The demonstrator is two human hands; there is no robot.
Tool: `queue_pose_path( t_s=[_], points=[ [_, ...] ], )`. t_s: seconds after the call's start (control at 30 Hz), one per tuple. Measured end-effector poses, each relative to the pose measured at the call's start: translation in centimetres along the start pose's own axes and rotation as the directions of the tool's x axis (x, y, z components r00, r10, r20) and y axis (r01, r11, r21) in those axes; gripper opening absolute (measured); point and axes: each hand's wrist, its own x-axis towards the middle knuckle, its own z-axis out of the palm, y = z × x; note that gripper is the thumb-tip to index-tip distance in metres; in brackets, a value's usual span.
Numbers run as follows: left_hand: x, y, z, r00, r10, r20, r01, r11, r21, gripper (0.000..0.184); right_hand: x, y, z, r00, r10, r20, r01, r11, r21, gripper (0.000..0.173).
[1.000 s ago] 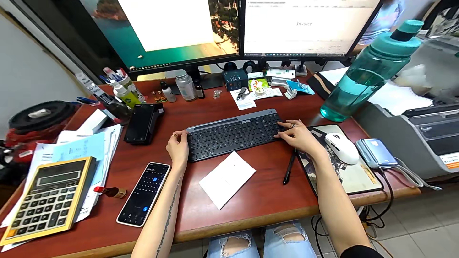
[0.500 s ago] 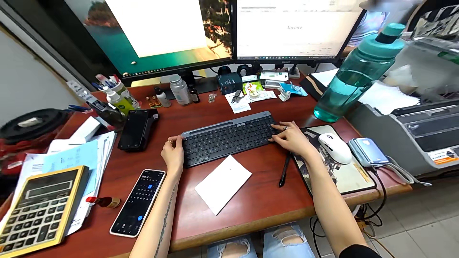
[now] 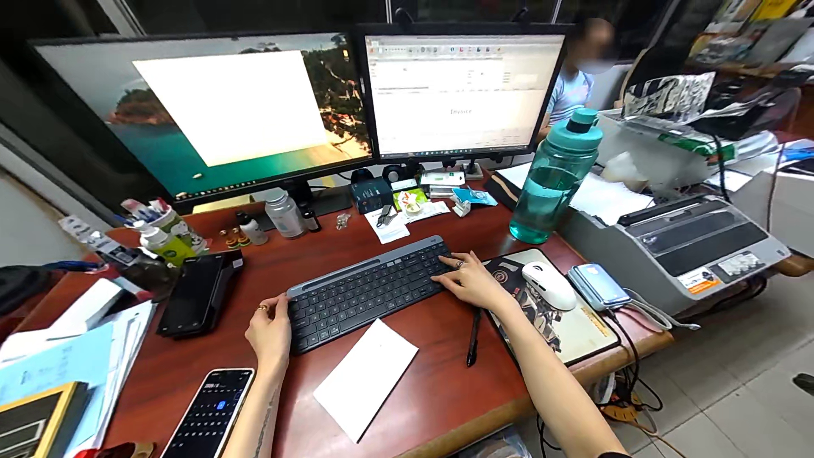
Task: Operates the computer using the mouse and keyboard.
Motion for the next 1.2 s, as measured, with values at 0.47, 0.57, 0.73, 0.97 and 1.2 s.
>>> queue_pose_path(
  t_s=[0.47, 0.57, 0.73, 0.97, 1.2],
  points=[
    [-0.1, -0.2, -0.1, 1.0, 0.018, -0.004, -0.018, 1.0, 0.0, 0.032, 0.0, -0.5, -0.3, 1.0, 0.015, 0.014, -0.015, 1.0, 0.016, 0.045],
    [-0.1, -0.3, -0.1, 1.0, 0.024, 0.001, -0.024, 1.0, -0.008, 0.032, 0.1, -0.4, -0.1, 1.0, 0.018, -0.001, -0.018, 1.0, 0.014, 0.044],
    [-0.1, -0.4, 0.0, 1.0, 0.014, -0.009, -0.014, 1.0, -0.005, 0.031, 0.1, -0.3, 0.2, 0.998, -0.021, -0.053, 0.021, 1.0, 0.002, 0.041],
    [0.0, -0.4, -0.5, 0.999, 0.028, 0.021, -0.028, 0.999, -0.032, 0.031, 0.2, -0.4, 1.0, 0.964, -0.078, -0.254, 0.081, 0.997, 0.005, 0.036],
    [0.1, -0.2, -0.2, 0.999, 0.02, 0.046, -0.015, 0.995, -0.098, 0.03, 1.3, -0.8, 1.6, 0.98, -0.003, -0.198, 0.012, 0.999, 0.04, 0.042]
  ],
)
